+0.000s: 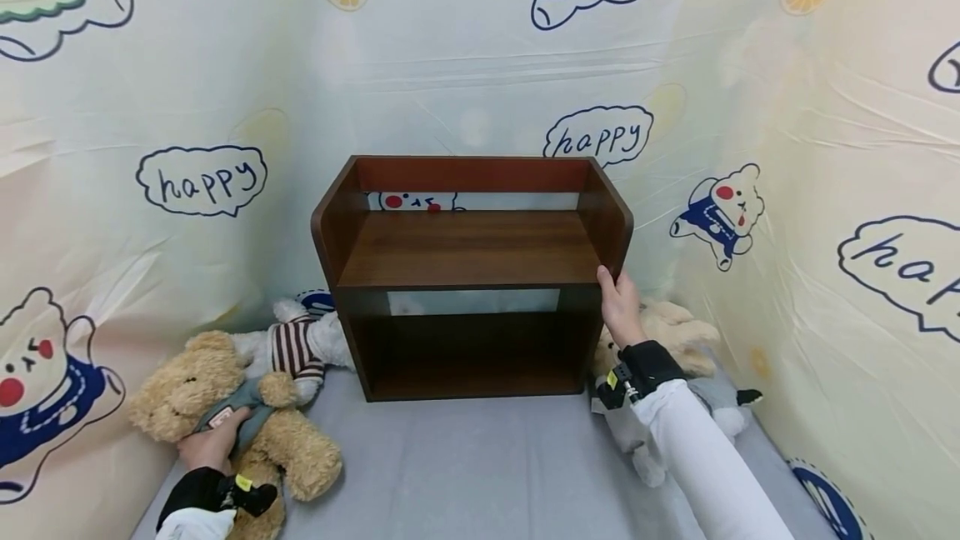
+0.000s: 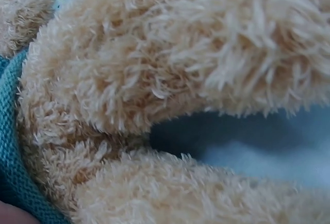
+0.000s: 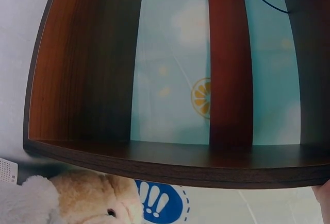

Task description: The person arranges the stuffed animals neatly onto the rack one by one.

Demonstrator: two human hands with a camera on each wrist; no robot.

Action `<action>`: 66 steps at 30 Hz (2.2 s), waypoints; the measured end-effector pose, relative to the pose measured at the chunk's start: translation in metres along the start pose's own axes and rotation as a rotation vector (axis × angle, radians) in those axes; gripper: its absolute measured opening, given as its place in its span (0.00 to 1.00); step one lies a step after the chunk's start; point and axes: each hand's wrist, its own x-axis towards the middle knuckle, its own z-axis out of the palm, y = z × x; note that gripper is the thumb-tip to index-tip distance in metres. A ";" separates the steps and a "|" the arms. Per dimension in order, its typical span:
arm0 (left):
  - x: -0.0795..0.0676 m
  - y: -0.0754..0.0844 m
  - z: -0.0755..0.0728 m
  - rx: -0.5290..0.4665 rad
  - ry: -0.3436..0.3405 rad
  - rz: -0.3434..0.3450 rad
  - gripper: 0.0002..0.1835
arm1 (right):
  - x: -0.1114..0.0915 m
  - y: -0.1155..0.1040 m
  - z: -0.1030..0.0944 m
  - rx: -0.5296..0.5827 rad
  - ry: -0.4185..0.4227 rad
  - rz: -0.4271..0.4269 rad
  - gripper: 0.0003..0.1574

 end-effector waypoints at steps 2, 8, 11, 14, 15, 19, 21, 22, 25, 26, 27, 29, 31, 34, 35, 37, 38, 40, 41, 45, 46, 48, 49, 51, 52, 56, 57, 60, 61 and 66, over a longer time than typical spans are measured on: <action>0.000 -0.001 -0.002 -0.025 0.001 0.033 0.58 | -0.001 0.000 0.000 0.002 -0.005 0.009 0.30; -0.001 0.003 -0.004 -0.120 -0.015 0.091 0.55 | -0.001 -0.001 -0.001 -0.005 -0.009 0.001 0.31; -0.002 0.006 -0.006 -0.158 -0.030 0.101 0.56 | 0.000 -0.002 -0.001 -0.009 -0.003 -0.020 0.30; -0.003 0.010 -0.007 -0.192 -0.039 0.109 0.56 | 0.000 -0.001 -0.001 -0.016 -0.002 -0.035 0.29; -0.003 0.011 -0.008 -0.189 -0.042 0.122 0.55 | 0.000 -0.001 -0.001 -0.018 -0.002 -0.036 0.29; -0.005 0.017 -0.010 -0.145 -0.034 0.238 0.52 | 0.000 0.000 -0.002 -0.021 -0.009 -0.035 0.29; -0.008 0.020 -0.012 -0.129 -0.032 0.315 0.50 | -0.001 0.000 -0.002 -0.017 -0.014 -0.034 0.30; -0.011 0.021 -0.012 -0.112 -0.031 0.354 0.50 | -0.001 0.001 -0.002 -0.018 -0.015 -0.032 0.30; -0.018 0.025 -0.012 -0.073 -0.052 0.442 0.50 | -0.001 0.001 -0.002 -0.016 -0.014 -0.027 0.30; -0.020 0.027 -0.012 -0.044 -0.054 0.452 0.50 | -0.001 0.001 -0.001 -0.016 -0.013 -0.025 0.30; -0.022 0.028 -0.012 -0.025 -0.057 0.463 0.50 | -0.001 0.001 -0.001 -0.016 -0.011 -0.022 0.30; -0.024 0.030 -0.011 -0.028 -0.072 0.468 0.50 | -0.001 0.000 -0.001 -0.014 -0.011 -0.017 0.29; -0.018 0.028 -0.008 -0.067 -0.080 0.464 0.50 | -0.001 0.000 -0.001 -0.010 -0.012 -0.014 0.29; 0.010 0.014 -0.001 -0.091 -0.064 0.519 0.48 | -0.001 0.000 0.000 -0.006 -0.012 -0.015 0.29; 0.023 0.007 0.002 -0.095 -0.060 0.542 0.47 | -0.002 0.000 0.000 -0.007 -0.010 -0.016 0.29; 0.046 -0.005 0.007 -0.119 -0.066 0.597 0.46 | -0.002 0.000 0.000 -0.007 -0.004 -0.016 0.29; 0.055 -0.010 0.008 -0.125 -0.064 0.619 0.45 | -0.001 0.000 0.000 -0.007 0.000 -0.015 0.28; 0.061 -0.015 0.010 -0.148 -0.076 0.663 0.45 | -0.001 0.000 0.000 -0.007 0.004 -0.015 0.28; 0.061 -0.016 0.011 -0.156 -0.090 0.676 0.45 | -0.001 0.000 0.000 -0.006 0.005 -0.016 0.28; 0.040 -0.015 0.012 -0.180 -0.129 0.686 0.43 | 0.000 0.001 0.000 -0.003 0.004 -0.012 0.29; 0.033 -0.013 0.012 -0.181 -0.141 0.677 0.42 | 0.000 0.001 0.000 -0.001 0.006 -0.010 0.29; 0.021 -0.010 0.013 -0.185 -0.167 0.677 0.41 | 0.000 0.001 0.000 0.003 0.005 -0.008 0.29; 0.015 -0.008 0.013 -0.181 -0.177 0.672 0.41 | 0.000 0.001 0.000 0.004 0.004 -0.008 0.29; 0.006 -0.005 0.015 -0.145 -0.190 0.663 0.41 | 0.001 0.002 -0.001 0.003 0.006 -0.011 0.29; 0.002 -0.003 0.015 -0.129 -0.191 0.654 0.41 | 0.001 0.001 -0.001 0.005 0.007 -0.012 0.29; -0.009 -0.003 0.017 -0.050 -0.226 0.581 0.43 | 0.001 0.001 -0.001 -0.008 0.003 -0.013 0.29; -0.011 -0.003 0.017 -0.027 -0.230 0.574 0.43 | 0.002 0.002 -0.001 -0.010 0.002 -0.012 0.29; -0.016 -0.004 0.018 0.023 -0.276 0.544 0.46 | 0.002 0.002 -0.001 -0.014 0.001 -0.012 0.30; -0.019 -0.004 0.018 0.041 -0.294 0.538 0.47 | 0.002 0.003 -0.001 -0.014 0.001 -0.012 0.30; -0.034 0.000 0.020 0.059 -0.345 0.524 0.49 | 0.001 0.003 0.000 -0.018 -0.002 -0.020 0.30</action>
